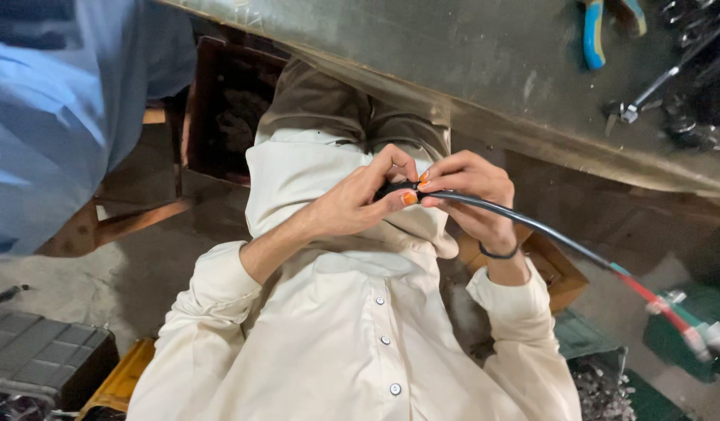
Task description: The person sits at a workbench assembling a cable connector. They hold a black cable with color-coded wires, use blue-handled pliers to work on the wire ends, and press and twist the connector body onto the cable, repeating the fitting steps while seated among crates of similar cable assemblies.
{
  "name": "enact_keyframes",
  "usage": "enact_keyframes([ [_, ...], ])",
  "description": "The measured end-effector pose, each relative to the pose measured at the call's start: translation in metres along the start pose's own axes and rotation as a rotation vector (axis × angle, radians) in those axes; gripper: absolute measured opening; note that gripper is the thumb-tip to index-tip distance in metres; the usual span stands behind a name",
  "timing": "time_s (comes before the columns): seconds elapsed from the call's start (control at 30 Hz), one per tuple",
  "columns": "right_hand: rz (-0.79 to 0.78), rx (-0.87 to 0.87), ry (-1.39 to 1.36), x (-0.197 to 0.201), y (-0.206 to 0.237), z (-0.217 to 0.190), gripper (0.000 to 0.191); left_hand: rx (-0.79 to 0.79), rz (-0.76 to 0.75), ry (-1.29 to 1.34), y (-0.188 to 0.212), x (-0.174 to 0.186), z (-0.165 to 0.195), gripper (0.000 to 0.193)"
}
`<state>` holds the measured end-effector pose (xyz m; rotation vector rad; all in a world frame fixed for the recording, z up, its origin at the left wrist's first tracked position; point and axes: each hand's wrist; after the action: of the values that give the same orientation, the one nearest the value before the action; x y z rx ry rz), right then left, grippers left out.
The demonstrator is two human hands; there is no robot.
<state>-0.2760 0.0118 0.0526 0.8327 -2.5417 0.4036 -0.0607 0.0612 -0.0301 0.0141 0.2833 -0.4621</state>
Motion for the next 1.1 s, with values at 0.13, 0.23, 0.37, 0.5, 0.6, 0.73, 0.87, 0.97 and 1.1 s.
enact_keyframes([
  [0.13, -0.115, -0.029, 0.174, 0.012, 0.004, -0.008, 0.026, -0.098, -0.021, -0.089, -0.003, 0.005, 0.003, 0.028],
  [0.23, -0.158, -0.005, 0.229, 0.01, 0.012, -0.006, 0.027, 0.066, -0.042, -0.162, -0.004, 0.011, 0.004, 0.029],
  [0.37, -0.033, 0.04, 0.166, -0.008, 0.021, 0.022, 0.023, 0.153, -0.059, -0.157, -0.003, 0.013, -0.002, 0.029],
  [0.5, 0.179, -0.041, -0.51, -0.033, 0.019, 0.058, 0.018, 0.018, 0.049, -0.014, -0.01, -0.003, -0.014, 0.028],
  [0.6, 0.448, -0.226, -0.771, -0.059, 0.023, 0.073, 0.025, -0.087, 0.286, 0.055, -0.025, -0.018, -0.025, 0.03],
  [0.73, 0.495, -0.301, -0.316, -0.062, 0.038, 0.084, 0.023, 0.105, 0.336, 0.393, -0.038, -0.019, -0.039, 0.029],
  [0.87, 0.261, -0.309, -0.41, -0.032, 0.04, 0.099, 0.016, 0.431, -0.008, 0.805, -0.036, -0.006, -0.046, 0.045],
  [0.97, 0.085, -0.224, -0.584, -0.014, 0.034, 0.105, 0.015, 0.474, -0.115, 0.786, -0.034, -0.004, -0.044, 0.05],
  [1.1, 0.151, -0.354, -0.568, -0.011, 0.029, 0.099, 0.02, 0.283, 0.168, 0.291, -0.027, -0.013, -0.039, 0.056],
])
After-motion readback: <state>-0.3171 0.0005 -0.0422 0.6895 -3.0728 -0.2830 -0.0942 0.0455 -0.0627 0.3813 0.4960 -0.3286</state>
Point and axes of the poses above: each hand's wrist, its own y-axis away from the middle knuckle, its own x-axis out of the back of the hand, z = x × y, and after that the axes turned 2 degrees about z, right-handed
